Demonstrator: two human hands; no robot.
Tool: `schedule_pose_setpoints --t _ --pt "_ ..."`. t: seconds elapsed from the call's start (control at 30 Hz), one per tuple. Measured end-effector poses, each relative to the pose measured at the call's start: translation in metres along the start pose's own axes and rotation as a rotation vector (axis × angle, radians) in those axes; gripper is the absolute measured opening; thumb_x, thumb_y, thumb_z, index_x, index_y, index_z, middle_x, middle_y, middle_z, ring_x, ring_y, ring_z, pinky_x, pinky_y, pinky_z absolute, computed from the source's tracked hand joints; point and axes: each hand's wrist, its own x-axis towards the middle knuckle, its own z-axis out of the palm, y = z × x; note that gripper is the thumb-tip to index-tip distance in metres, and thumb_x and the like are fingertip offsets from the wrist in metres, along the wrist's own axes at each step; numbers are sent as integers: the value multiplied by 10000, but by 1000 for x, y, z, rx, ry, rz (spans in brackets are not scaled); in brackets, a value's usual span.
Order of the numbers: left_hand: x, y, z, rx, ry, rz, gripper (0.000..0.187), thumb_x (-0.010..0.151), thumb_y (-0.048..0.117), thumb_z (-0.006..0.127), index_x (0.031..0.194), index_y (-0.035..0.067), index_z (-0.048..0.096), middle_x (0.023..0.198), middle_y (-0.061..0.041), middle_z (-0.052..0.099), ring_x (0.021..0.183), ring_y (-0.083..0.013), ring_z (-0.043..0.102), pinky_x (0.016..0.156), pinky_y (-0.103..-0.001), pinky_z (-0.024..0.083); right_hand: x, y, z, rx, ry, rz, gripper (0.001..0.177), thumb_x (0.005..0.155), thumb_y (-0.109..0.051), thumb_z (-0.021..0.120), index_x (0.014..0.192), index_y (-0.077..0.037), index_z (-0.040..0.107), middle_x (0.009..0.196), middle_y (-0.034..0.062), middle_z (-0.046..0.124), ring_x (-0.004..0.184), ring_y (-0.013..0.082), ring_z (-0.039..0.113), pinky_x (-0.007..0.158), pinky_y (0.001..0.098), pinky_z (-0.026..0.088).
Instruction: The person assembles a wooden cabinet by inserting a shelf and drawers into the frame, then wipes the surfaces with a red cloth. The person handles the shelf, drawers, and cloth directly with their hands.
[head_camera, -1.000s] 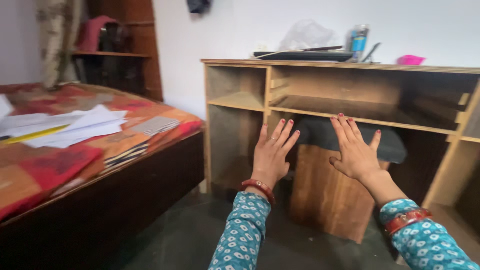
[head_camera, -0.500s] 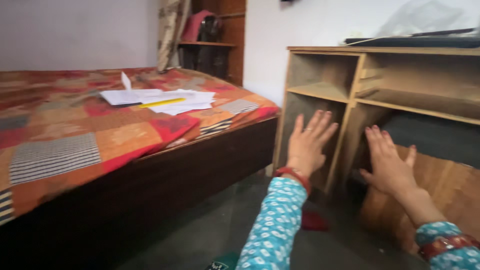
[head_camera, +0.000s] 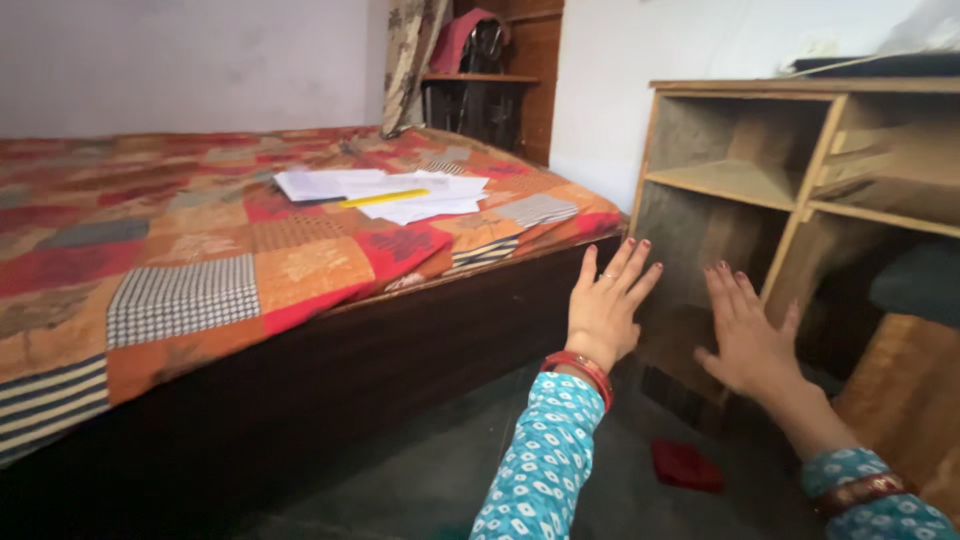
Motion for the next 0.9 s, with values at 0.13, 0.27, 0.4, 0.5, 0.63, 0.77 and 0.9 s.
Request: schedule_pose_setpoints --t 0.13,0.27,0.4,0.5,0.63,0.77,0.9 --pt "-16 -20 7 120 22 -37 892 812 429 743 1588 310 320 1708 13 160 1574 -159 109 1257 -566 103 4 -33 7 54 -21 -47 1216 702 -417 799 1619 -210 27 1713 -17 64 1570 203 124 1142 776 157" --pt "-41 -38 -2 73 -119 -81 909 810 453 728 1599 301 302 1716 4 141 1586 -166 96 1273 -552 90 8 -66 8 153 -29 -98 1226 693 -386 818 1624 -211 40 1715 2 71 1570 216 126 1140 782 149" --pt "-64 -60 -19 172 -148 -118 855 840 389 696 1601 314 314 1722 6 145 1587 -168 96 1269 -542 97 14 -102 4 260 -29 -138 1205 695 -378 817 1614 -207 56 1713 3 79 1570 213 125 1140 787 131" --pt "-80 -78 -28 296 -184 -143 804 872 357 669 1595 322 319 1720 4 135 1586 -177 84 1257 -556 93 17 -128 -1 318 -18 -180 1177 731 -382 798 1623 -201 51 1719 6 73 1572 227 119 1133 792 126" --pt "-98 -101 -35 340 -306 -202 802 881 392 652 1597 304 300 1720 -7 100 1589 -193 50 1246 -575 62 21 -158 -9 319 -42 -243 1194 731 -382 801 1623 -203 27 1718 -5 48 1570 217 107 1136 784 125" --pt "-113 -124 -39 354 -356 -260 782 903 387 621 1606 304 289 1728 -13 91 1582 -202 44 1244 -576 52 30 -188 -22 357 9 -318 1197 731 -368 800 1629 -193 28 1722 4 52 1570 220 112 1137 783 124" --pt "-129 -145 -42 415 -310 -307 733 929 359 580 1600 304 289 1726 -14 86 1584 -199 28 1243 -588 46 37 -220 -31 379 50 -396 1187 724 -377 801 1615 -182 41 1718 14 66 1581 214 105 1125 790 128"
